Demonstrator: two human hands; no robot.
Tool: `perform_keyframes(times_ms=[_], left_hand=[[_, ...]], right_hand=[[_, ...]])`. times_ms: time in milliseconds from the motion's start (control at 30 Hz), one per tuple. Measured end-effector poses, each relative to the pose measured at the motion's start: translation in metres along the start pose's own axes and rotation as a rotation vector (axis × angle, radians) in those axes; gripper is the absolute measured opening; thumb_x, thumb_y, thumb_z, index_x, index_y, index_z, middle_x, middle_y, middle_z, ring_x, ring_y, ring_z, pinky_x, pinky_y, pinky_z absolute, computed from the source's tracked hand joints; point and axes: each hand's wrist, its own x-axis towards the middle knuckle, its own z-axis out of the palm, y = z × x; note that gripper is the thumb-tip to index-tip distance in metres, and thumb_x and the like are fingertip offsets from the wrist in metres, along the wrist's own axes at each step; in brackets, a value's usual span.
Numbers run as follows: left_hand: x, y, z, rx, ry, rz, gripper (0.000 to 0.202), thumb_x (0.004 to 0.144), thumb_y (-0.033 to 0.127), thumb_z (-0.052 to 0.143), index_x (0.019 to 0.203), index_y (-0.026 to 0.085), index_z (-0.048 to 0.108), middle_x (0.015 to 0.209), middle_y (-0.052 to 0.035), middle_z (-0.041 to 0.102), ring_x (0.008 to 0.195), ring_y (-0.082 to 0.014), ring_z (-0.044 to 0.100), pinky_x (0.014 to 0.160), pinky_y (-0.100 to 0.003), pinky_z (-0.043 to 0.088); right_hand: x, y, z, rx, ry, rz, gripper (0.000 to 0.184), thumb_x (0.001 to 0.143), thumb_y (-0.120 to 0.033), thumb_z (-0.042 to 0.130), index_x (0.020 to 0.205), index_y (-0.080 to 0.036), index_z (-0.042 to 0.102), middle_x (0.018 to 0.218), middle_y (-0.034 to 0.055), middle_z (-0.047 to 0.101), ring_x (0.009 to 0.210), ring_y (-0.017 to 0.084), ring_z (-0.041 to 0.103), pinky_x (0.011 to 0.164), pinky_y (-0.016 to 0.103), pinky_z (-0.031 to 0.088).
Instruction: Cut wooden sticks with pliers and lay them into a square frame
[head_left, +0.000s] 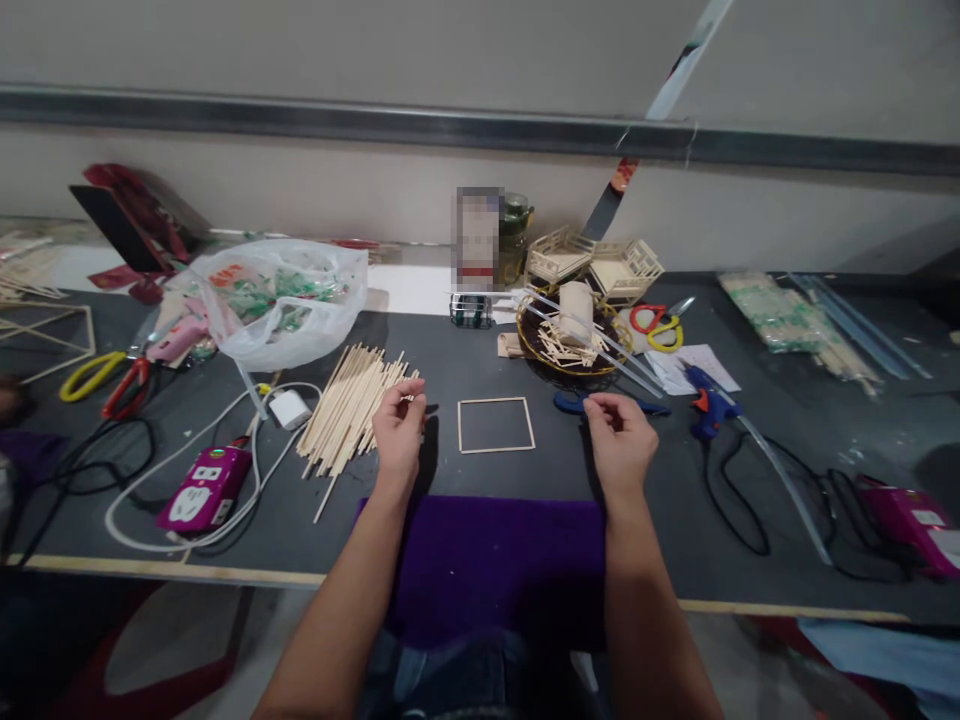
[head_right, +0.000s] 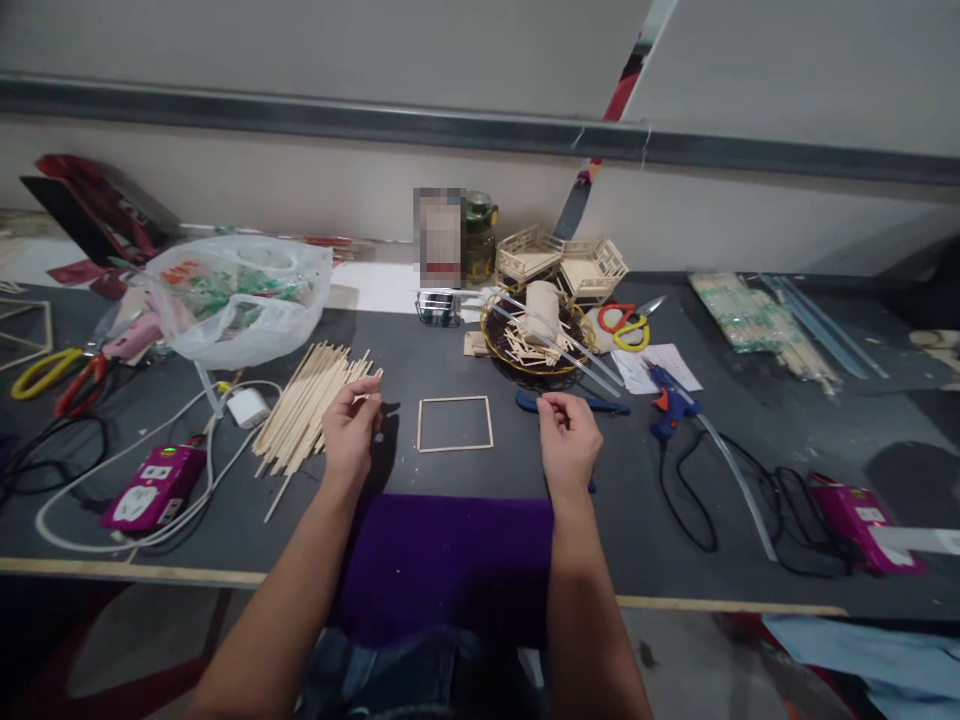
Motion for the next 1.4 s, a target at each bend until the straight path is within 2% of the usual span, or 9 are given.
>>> perform_keyframes(times_ms=[200,733,967,1133,1400], left_hand=[[0.001,0.0,0.0,-0.014,0.0,0.027,0.02,0.07,0.025,0.066,0.088,0.017,0.066,0.057,0.0053,0.051,0.042,-0.0043,0.039,0.038,-0.016,0.03],[0.001,-0.002,-0.001,0.026,-0.003,0.056,0.021,0.071,0.029,0.064,0.089,0.018,0.066,0.057,0.0048,0.049,0.044,-0.006,0.037,0.04,-0.018,0.028],[0.002,-0.008,-0.003,0.117,0.015,0.112,0.023,0.072,0.03,0.063,0.091,0.019,0.066,0.08,-0.0017,0.063,0.061,-0.0103,0.05,0.053,-0.021,0.042],[0.003,-0.011,-0.002,0.157,0.003,0.146,0.023,0.074,0.03,0.061,0.093,0.018,0.066,0.08,-0.0021,0.063,0.064,-0.0114,0.053,0.056,-0.022,0.045],[0.002,-0.012,-0.001,0.19,-0.057,0.165,0.021,0.076,0.031,0.061,0.091,0.018,0.066,0.081,-0.0032,0.064,0.07,-0.0138,0.057,0.059,-0.023,0.046]], right_hand=[[0.007,0.007,-0.008,0.031,0.104,0.069,0.028,0.077,-0.041,0.061,0.082,-0.014,0.067,0.072,0.0032,0.063,0.059,0.013,0.052,0.057,0.026,0.045],[0.005,0.004,-0.005,0.081,0.096,0.067,0.027,0.076,-0.041,0.061,0.081,-0.015,0.066,0.073,0.0033,0.063,0.06,0.013,0.053,0.059,0.027,0.046],[0.007,0.003,-0.006,0.081,0.149,0.056,0.028,0.077,-0.041,0.061,0.081,-0.015,0.066,0.072,0.0029,0.062,0.059,0.013,0.052,0.058,0.026,0.045],[0.009,0.008,-0.006,0.155,0.216,0.121,0.031,0.076,-0.045,0.062,0.083,-0.014,0.065,0.065,-0.0008,0.057,0.052,0.01,0.045,0.051,0.023,0.04],[0.009,0.006,-0.004,0.217,0.189,0.121,0.03,0.072,-0.041,0.064,0.08,-0.013,0.066,0.064,-0.0005,0.056,0.054,0.011,0.046,0.052,0.024,0.04]])
